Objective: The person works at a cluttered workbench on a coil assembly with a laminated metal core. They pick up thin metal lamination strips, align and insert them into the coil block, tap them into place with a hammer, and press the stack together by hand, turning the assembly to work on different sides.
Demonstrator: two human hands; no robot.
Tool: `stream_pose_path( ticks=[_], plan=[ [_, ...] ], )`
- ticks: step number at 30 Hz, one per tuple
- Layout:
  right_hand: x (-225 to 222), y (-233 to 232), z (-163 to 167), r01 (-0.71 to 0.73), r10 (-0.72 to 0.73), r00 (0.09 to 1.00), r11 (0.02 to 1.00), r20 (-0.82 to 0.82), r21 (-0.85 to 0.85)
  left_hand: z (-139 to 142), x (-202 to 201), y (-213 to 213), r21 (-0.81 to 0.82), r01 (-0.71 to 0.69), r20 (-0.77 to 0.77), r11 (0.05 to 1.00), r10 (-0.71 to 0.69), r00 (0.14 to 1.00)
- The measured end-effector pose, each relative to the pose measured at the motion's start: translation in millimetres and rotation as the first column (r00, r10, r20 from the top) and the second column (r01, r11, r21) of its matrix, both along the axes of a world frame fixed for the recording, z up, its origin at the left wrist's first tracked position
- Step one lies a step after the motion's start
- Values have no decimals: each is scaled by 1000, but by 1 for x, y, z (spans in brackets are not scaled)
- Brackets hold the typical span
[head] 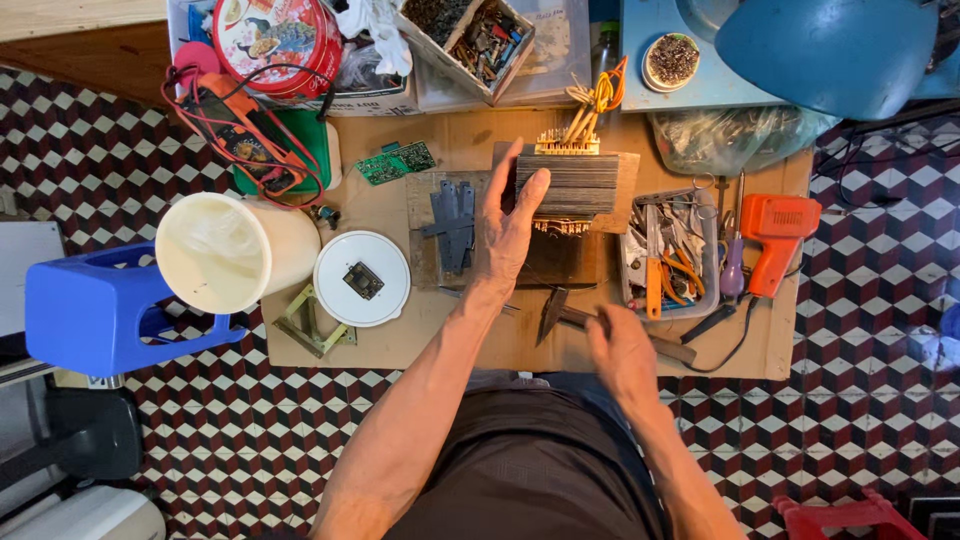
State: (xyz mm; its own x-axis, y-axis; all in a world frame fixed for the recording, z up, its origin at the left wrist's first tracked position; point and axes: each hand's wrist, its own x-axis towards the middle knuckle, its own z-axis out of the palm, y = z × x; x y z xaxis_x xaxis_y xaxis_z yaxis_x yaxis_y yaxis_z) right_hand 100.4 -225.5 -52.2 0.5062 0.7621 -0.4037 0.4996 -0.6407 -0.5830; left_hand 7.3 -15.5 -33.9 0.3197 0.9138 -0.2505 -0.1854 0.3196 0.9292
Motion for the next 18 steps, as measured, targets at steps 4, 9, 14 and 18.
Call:
stream_pose_path(
  ticks=[4,9,14,18],
  plan=[
    [-21,-22,-46,-333,268,842,941,468,61,5,-2,4,36,44,-67,998,-41,997],
    [2,-14,-65,-375,418,825,908,380,-185,9,-7,13,34,102,-163,994,-95,982],
    [4,-37,-34,-274,278,948,961,152,-44,2,-5,17,63,80,-144,995,-71,987],
    [-3,-36,44,284,-402,779,911,-482,-300,-4,-2,21,93,36,-113,995,-25,993]
  ],
)
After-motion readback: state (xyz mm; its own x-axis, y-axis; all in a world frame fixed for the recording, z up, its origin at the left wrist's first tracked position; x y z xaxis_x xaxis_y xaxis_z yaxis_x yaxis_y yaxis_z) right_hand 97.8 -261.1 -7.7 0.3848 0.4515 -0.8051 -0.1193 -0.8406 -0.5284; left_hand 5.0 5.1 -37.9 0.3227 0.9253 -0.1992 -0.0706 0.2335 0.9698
